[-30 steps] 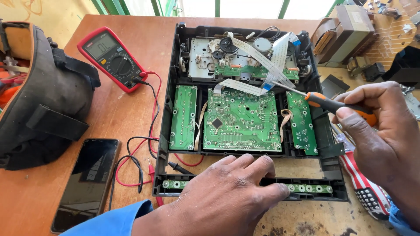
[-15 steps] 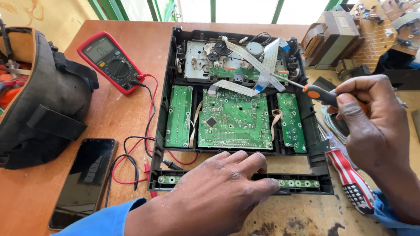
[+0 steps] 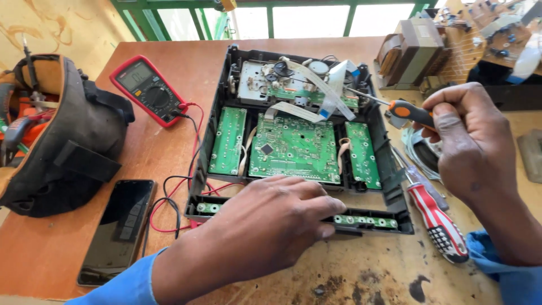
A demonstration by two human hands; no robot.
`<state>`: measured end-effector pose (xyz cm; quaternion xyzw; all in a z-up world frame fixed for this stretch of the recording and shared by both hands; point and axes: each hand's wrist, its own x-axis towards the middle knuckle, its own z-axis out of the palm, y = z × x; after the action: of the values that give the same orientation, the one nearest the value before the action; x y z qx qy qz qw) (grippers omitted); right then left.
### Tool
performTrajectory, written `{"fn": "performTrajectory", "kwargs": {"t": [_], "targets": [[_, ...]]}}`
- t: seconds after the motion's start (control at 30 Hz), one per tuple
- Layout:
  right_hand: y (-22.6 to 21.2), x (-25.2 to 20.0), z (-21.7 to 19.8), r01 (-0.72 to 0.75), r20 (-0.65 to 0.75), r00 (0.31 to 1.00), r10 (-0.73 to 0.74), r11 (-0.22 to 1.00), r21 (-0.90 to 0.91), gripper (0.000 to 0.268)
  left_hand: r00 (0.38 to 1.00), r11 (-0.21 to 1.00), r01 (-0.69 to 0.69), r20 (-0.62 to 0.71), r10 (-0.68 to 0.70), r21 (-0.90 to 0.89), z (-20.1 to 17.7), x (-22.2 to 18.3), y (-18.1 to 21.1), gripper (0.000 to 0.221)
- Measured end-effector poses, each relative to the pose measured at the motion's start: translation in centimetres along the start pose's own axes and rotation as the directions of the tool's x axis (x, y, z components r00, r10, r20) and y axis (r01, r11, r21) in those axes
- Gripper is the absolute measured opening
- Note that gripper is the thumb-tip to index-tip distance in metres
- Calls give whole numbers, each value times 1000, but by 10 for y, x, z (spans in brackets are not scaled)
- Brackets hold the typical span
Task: Disassembling a DVD player by removing screws and internal components on a repair bench.
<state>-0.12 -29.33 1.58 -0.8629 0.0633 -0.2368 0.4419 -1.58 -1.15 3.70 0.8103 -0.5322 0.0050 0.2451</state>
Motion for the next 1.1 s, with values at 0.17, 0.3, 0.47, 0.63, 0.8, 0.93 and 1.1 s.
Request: {"fn": "performTrajectory", "kwargs": {"t": [0.17, 0.3, 0.47, 0.63, 0.8, 0.93, 1.1], "targets": [[-5, 7, -9, -43, 47, 998, 46, 998, -55, 17, 999, 997, -12, -51, 8, -75, -18, 0, 7, 24], [-24, 6, -16, -181, 152, 972, 180, 984, -7, 31, 963, 993, 109, -244, -119, -55, -31, -11, 13, 23], [-11, 3, -15, -219, 172, 960, 223, 975, -39, 31, 817, 951, 308, -515, -257, 15, -36, -36, 14, 31], [-18, 7, -9, -152, 225, 933, 281, 874, -461, 66, 570, 835, 549, -749, -337, 42, -33, -62, 5, 46], [-12, 6, 3, -192, 346, 885, 313, 920, -342, 56, 348, 622, 683, -577, -739, -383, -37, -73, -44, 78], [-12, 5, 11, -333, 424, 836, 349, 936, -112, 39, 367, 415, 691, -206, -907, -592, -49, -63, -52, 71], [-45, -8, 9, -423, 444, 788, 426, 899, -111, 51, 391, 374, 719, -105, -914, -586, -52, -57, -61, 89]]}}
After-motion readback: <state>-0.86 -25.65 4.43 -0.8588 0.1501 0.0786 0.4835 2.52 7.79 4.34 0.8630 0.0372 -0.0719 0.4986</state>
